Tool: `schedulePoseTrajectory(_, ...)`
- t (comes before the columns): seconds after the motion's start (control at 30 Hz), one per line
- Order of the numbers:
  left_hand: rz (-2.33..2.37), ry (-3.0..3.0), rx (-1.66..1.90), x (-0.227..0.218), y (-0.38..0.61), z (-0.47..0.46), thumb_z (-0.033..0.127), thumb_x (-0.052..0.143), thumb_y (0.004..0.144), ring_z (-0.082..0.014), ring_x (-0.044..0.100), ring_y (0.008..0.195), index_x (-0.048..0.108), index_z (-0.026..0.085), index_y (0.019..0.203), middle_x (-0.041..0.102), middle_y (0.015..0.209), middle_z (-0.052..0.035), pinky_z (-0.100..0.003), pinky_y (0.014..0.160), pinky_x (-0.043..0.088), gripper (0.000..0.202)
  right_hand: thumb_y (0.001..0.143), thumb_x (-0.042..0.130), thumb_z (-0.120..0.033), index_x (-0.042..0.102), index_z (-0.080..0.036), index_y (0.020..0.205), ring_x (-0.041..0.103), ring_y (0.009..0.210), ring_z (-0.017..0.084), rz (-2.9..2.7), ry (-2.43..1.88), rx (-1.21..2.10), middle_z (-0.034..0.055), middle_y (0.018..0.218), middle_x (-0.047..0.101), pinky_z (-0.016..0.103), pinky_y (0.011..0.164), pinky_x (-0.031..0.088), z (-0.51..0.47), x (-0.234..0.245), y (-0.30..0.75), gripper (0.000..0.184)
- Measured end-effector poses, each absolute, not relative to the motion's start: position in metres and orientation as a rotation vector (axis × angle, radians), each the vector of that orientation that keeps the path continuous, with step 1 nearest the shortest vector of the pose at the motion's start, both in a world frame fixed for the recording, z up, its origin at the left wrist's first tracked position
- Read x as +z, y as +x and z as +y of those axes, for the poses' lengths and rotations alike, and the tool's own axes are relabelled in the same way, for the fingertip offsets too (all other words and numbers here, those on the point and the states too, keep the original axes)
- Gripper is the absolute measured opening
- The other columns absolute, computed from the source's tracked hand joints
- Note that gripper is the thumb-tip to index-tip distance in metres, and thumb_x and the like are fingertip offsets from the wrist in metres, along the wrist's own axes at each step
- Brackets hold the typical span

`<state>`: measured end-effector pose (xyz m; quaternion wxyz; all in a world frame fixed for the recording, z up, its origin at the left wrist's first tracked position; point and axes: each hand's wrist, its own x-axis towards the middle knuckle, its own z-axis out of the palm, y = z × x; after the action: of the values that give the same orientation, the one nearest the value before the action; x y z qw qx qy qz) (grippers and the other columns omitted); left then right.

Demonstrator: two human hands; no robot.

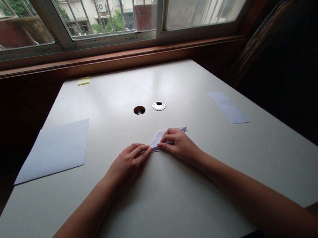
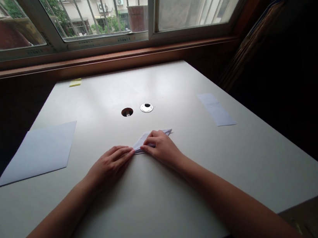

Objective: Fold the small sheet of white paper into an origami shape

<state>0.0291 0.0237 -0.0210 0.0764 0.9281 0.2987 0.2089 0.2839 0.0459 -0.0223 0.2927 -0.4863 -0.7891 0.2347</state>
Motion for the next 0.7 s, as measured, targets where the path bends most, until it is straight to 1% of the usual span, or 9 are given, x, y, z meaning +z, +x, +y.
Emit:
schedulePoseTrajectory(0.17,0.919,2.777,0.632,-0.0217,0.0321,0.0237,0.018,0.048,0.098,-0.0244,0.056,0.117,0.055,0.021,0.135,0.064,0.124,-0.0099,-0.044,0.102,0.053,0.038,0.088,0.068,-0.034,0.072,-0.024,0.079,0.056,0.094,0.022,-2.105,-1.347,0.605,0.0048,0.091,0.064,0.038,0.084,0.046,0.0464,-0.0213,0.2828,0.014)
schedulePoseTrajectory(0.3,0.922,2.767,0.666,-0.0211,0.0342,0.0240,0.017,0.049,0.097,-0.0234,0.057,0.115,0.059,0.019,0.131,0.065,0.122,-0.0098,-0.042,0.101,0.053,0.035,0.086,0.070,-0.034,0.068,-0.022,0.075,0.056,0.094,0.022,-2.086,-1.414,0.596,0.0036,0.090,0.062,0.036,0.085,0.045,0.0465,-0.0193,0.2809,0.016)
schedulePoseTrajectory(0.43,0.914,2.763,0.732,-0.0222,0.0347,0.0248,0.016,0.051,0.096,-0.0227,0.058,0.113,0.063,0.018,0.124,0.067,0.119,-0.0094,-0.041,0.100,0.055,0.031,0.086,0.069,-0.033,0.065,-0.022,0.075,0.056,0.092,0.020,-2.070,-1.441,0.582,0.0027,0.090,0.060,0.035,0.083,0.046,0.0470,-0.0205,0.2803,0.016)
schedulePoseTrajectory(0.7,0.916,2.745,0.816,-0.0253,0.0345,0.0244,0.016,0.052,0.095,-0.0217,0.061,0.113,0.068,0.019,0.114,0.070,0.116,-0.0080,-0.040,0.097,0.057,0.026,0.085,0.068,-0.030,0.061,-0.021,0.077,0.057,0.089,0.020,-2.022,-1.456,0.579,0.0028,0.094,0.057,0.035,0.081,0.047,0.0477,-0.0227,0.2811,0.014)
